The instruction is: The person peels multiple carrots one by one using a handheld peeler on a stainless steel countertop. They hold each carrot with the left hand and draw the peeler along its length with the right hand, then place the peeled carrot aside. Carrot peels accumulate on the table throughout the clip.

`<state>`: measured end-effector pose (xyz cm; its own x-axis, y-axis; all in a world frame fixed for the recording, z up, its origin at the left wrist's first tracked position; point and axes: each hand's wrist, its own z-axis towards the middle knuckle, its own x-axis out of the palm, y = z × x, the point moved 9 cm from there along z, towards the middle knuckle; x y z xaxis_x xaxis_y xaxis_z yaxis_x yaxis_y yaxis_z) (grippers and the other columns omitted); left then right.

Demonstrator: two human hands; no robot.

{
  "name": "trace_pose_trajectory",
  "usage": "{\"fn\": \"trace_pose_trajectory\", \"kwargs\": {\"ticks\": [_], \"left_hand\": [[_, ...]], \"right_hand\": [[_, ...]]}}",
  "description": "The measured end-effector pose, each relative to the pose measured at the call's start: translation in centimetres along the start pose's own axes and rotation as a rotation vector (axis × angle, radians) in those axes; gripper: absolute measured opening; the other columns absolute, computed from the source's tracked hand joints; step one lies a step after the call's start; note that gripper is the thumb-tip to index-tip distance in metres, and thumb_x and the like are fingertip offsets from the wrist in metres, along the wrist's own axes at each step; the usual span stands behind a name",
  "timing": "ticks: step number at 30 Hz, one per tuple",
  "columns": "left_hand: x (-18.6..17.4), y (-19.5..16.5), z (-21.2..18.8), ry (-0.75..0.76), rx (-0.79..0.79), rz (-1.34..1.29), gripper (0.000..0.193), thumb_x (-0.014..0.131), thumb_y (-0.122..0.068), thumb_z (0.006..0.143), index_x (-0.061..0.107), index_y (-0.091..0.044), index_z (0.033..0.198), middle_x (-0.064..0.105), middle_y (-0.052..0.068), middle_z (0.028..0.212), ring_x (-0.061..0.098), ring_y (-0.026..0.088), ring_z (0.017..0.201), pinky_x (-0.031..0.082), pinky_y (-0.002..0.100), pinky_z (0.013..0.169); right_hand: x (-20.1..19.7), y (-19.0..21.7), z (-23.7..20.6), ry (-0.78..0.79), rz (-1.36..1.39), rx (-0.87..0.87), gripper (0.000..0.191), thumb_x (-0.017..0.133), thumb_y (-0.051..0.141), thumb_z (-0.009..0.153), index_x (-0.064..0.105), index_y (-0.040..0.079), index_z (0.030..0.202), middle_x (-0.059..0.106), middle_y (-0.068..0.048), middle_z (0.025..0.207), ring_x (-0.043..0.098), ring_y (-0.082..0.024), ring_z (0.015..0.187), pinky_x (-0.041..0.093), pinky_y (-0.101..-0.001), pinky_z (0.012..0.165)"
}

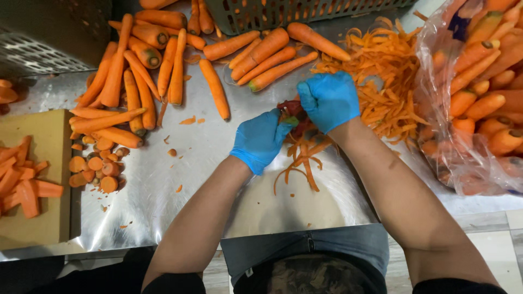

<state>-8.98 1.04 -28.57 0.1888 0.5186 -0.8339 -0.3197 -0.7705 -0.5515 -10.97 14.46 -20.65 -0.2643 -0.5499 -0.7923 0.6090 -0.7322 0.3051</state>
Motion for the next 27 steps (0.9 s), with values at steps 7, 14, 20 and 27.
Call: {"fn": "trace_pose_trajectory", "kwargs": {"ticks": [7,14,20,27], "left_hand": [[1.0,0.0,-0.3,0.055,0.049,0.027,0.049,0.044,-0.05,0.104,0.065,-0.006,0.109,0.071,0.02,0.096,0.068,0.042,0.087,0.052,0.052,0.076],[0.6,-0.5,-0.4,-0.025,0.1,-0.021,0.054,0.044,-0.049,0.102,0.063,-0.003,0.124,0.072,0.021,0.096,0.068,0.043,0.085,0.053,0.052,0.072],[0.7,-0.6,-0.3,-0.017,0.118,0.01,0.052,0.043,-0.048,0.102,0.063,-0.005,0.124,0.072,0.02,0.096,0.068,0.043,0.084,0.053,0.052,0.071],[-1.3,-1.9,-1.0,0.011,0.126,-0.053,0.046,0.042,-0.05,0.103,0.065,-0.01,0.109,0.072,0.019,0.091,0.067,0.043,0.085,0.051,0.053,0.071]], "right_hand": [[1.3,-1.1,-0.2,0.116,0.039,0.013,0.023,0.064,0.02,0.094,0.062,0.008,0.075,0.063,-0.016,0.075,0.062,-0.04,0.073,0.048,-0.049,0.066],[1.4,-2.4,-0.4,0.126,0.185,0.133,0.022,0.063,0.017,0.098,0.064,0.007,0.078,0.062,-0.019,0.077,0.061,-0.041,0.07,0.049,-0.0471,0.063],[1.6,-2.5,-0.4,0.084,0.156,0.099,0.026,0.064,0.018,0.1,0.063,0.005,0.078,0.063,-0.02,0.078,0.061,-0.042,0.072,0.05,-0.0478,0.066],[-0.9,-11.2,-1.8,0.053,-0.267,0.33,0.033,0.063,0.031,0.107,0.072,0.005,0.088,0.069,-0.022,0.088,0.066,-0.042,0.077,0.052,-0.0505,0.072]]}}
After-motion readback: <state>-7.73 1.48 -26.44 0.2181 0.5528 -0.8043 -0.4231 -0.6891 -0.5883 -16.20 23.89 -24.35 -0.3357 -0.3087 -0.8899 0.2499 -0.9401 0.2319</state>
